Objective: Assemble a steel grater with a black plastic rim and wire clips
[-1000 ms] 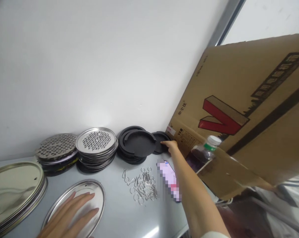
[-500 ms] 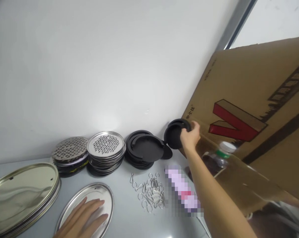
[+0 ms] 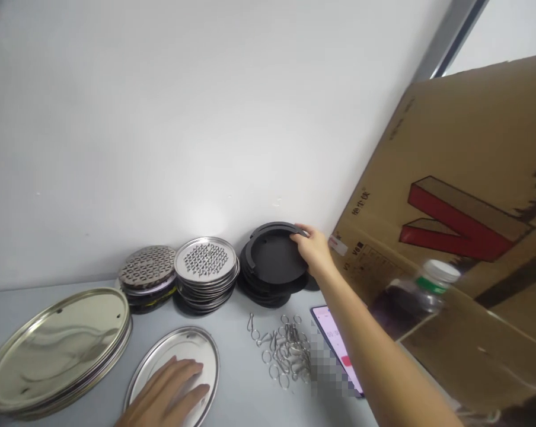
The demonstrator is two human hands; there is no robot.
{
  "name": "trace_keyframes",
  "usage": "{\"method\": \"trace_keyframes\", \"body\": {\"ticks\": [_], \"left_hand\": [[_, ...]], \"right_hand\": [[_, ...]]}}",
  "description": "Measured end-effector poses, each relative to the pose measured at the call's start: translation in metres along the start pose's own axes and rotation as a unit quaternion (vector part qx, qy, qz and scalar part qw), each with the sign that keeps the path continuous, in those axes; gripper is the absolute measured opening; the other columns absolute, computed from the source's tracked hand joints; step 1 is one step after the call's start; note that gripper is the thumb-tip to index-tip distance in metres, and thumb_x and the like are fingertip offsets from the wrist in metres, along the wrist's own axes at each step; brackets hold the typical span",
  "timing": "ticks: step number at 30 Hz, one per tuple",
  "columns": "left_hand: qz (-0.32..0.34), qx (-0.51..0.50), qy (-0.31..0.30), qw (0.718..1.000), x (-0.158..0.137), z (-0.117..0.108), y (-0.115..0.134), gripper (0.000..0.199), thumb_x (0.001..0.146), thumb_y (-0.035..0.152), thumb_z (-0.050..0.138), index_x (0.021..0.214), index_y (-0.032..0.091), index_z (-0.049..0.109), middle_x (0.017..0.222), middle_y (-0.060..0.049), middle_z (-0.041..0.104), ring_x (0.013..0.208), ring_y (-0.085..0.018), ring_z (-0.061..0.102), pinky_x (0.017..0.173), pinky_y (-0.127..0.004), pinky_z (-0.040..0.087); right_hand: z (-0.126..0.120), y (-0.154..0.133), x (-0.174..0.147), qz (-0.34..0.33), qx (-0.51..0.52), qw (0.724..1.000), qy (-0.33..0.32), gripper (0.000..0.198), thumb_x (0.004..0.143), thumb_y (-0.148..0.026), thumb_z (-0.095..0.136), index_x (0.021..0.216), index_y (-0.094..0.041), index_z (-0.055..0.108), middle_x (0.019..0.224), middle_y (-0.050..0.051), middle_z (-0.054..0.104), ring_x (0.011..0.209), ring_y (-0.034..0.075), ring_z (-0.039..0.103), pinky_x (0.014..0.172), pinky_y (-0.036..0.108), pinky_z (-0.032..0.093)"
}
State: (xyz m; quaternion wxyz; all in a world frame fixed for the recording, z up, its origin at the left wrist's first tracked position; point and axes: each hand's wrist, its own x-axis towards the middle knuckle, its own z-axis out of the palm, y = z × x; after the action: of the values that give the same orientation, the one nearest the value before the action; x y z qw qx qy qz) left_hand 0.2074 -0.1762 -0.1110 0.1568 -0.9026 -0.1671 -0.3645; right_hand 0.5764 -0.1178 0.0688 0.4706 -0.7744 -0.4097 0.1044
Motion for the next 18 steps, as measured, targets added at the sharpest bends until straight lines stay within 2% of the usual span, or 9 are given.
{"method": "trace_keyframes", "body": {"ticks": [4, 8, 13, 18], "left_hand": [[0.015, -0.001, 0.032, 0.999, 0.003, 0.002, -0.003, 0.052, 0.096, 0.065, 0.036, 0.1, 0.025, 0.071, 0.107, -0.007, 0.07, 0.102, -0.026, 0.066, 0.087, -0.039, 0.058], [0.015, 0.001, 0.054, 0.998, 0.009, 0.001, -0.005, 0.052, 0.098, 0.064, 0.034, 0.096, 0.026, 0.07, 0.101, -0.005, 0.071, 0.098, -0.023, 0.067, 0.087, -0.035, 0.058], [0.025, 0.004, 0.055, 0.998, 0.013, -0.003, -0.008, 0.052, 0.097, 0.064, 0.036, 0.097, 0.025, 0.07, 0.1, -0.006, 0.072, 0.097, -0.023, 0.068, 0.086, -0.035, 0.058], [0.055, 0.013, 0.002, 0.998, 0.019, -0.016, -0.011, 0.045, 0.096, 0.062, 0.044, 0.1, 0.026, 0.071, 0.101, -0.004, 0.075, 0.096, -0.022, 0.07, 0.082, -0.033, 0.061]], "right_hand": [[0.008, -0.006, 0.012, 0.012, -0.051, 0.998, -0.029, 0.031, 0.096, -0.032, 0.059, 0.123, -0.018, 0.061, 0.109, 0.007, 0.07, 0.089, 0.019, 0.07, 0.077, 0.036, 0.059], [0.009, -0.01, 0.027, 0.003, -0.131, 0.99, -0.049, 0.028, 0.096, -0.034, 0.06, 0.119, -0.018, 0.062, 0.124, 0.008, 0.062, 0.104, 0.022, 0.064, 0.089, 0.042, 0.055], [0.015, -0.002, 0.034, -0.006, -0.177, 0.982, -0.067, 0.031, 0.096, -0.034, 0.06, 0.122, -0.018, 0.06, 0.125, 0.009, 0.062, 0.105, 0.022, 0.064, 0.089, 0.043, 0.055], [0.016, 0.005, 0.036, -0.034, -0.163, 0.983, -0.084, 0.032, 0.096, -0.034, 0.061, 0.123, -0.017, 0.06, 0.122, 0.008, 0.063, 0.102, 0.022, 0.065, 0.087, 0.043, 0.056]]}}
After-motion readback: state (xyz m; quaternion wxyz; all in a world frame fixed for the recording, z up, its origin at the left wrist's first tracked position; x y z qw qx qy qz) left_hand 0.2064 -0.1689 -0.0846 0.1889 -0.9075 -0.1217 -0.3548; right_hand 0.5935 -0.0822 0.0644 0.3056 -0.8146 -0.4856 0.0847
